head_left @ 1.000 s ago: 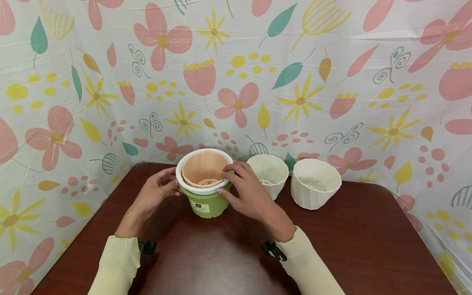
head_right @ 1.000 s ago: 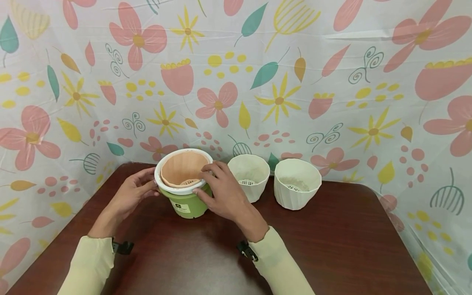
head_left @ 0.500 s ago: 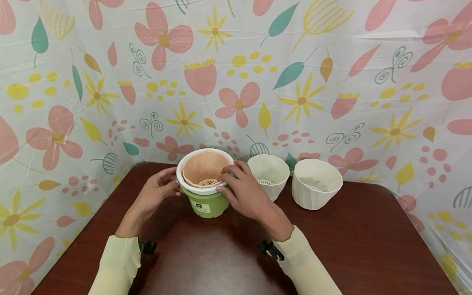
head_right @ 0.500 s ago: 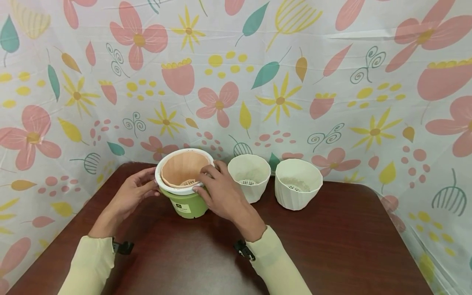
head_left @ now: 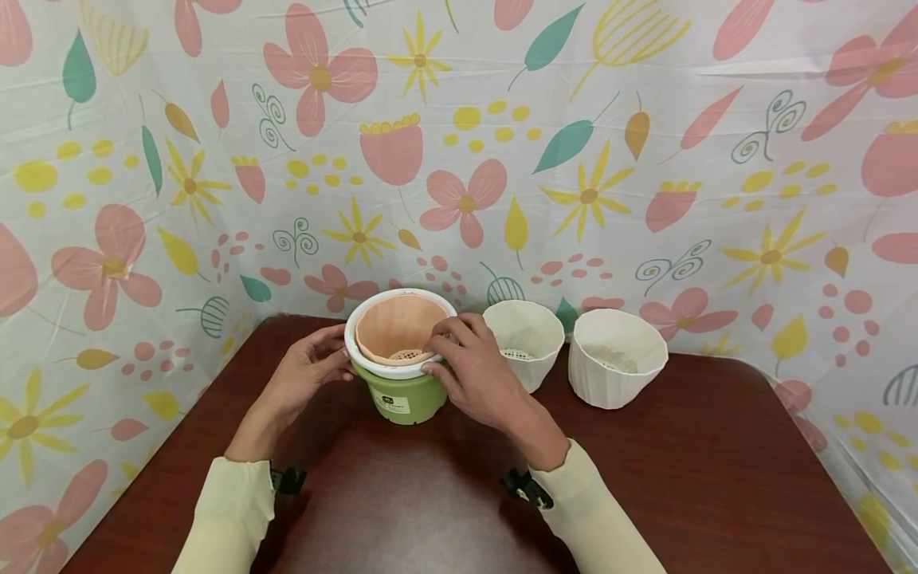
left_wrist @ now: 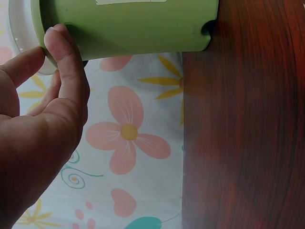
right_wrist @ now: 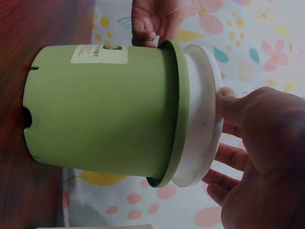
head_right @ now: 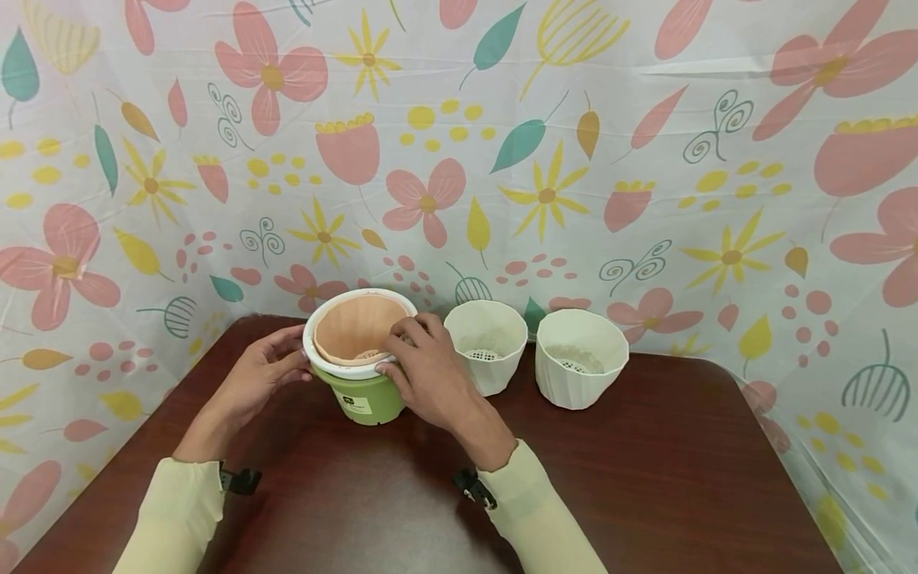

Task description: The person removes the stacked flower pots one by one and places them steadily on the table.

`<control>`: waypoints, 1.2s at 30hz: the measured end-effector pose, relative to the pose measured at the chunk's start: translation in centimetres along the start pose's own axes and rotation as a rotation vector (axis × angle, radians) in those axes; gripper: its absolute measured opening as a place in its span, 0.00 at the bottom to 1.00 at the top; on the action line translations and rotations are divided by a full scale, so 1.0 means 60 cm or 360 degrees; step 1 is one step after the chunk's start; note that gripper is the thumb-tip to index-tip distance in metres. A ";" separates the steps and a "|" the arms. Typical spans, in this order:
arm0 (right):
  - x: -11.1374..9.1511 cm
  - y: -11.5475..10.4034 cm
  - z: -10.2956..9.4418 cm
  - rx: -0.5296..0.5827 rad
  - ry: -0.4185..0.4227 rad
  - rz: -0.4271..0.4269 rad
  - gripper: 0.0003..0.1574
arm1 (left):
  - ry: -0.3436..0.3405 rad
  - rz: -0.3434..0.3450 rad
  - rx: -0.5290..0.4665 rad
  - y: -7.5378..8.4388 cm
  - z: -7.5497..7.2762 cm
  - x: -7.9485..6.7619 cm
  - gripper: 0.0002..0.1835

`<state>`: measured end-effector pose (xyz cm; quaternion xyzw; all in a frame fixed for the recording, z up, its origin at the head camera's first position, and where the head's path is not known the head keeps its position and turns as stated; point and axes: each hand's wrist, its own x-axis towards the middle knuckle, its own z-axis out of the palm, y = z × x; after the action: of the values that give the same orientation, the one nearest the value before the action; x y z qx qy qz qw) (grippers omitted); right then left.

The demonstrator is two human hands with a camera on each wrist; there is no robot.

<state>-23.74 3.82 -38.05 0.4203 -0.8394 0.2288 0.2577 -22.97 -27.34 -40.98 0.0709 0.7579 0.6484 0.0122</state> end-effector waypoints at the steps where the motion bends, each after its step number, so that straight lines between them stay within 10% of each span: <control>1: 0.000 -0.001 0.000 -0.0003 0.0000 0.0008 0.09 | -0.0002 0.0002 0.0002 0.000 0.000 0.000 0.29; 36: 0.007 -0.011 0.006 0.0333 0.0274 0.0096 0.16 | 0.0004 -0.0019 -0.0010 0.002 0.003 0.003 0.28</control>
<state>-23.49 3.00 -37.92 0.3982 -0.7980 0.3580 0.2766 -23.12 -27.15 -40.89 0.0655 0.7563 0.6508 0.0153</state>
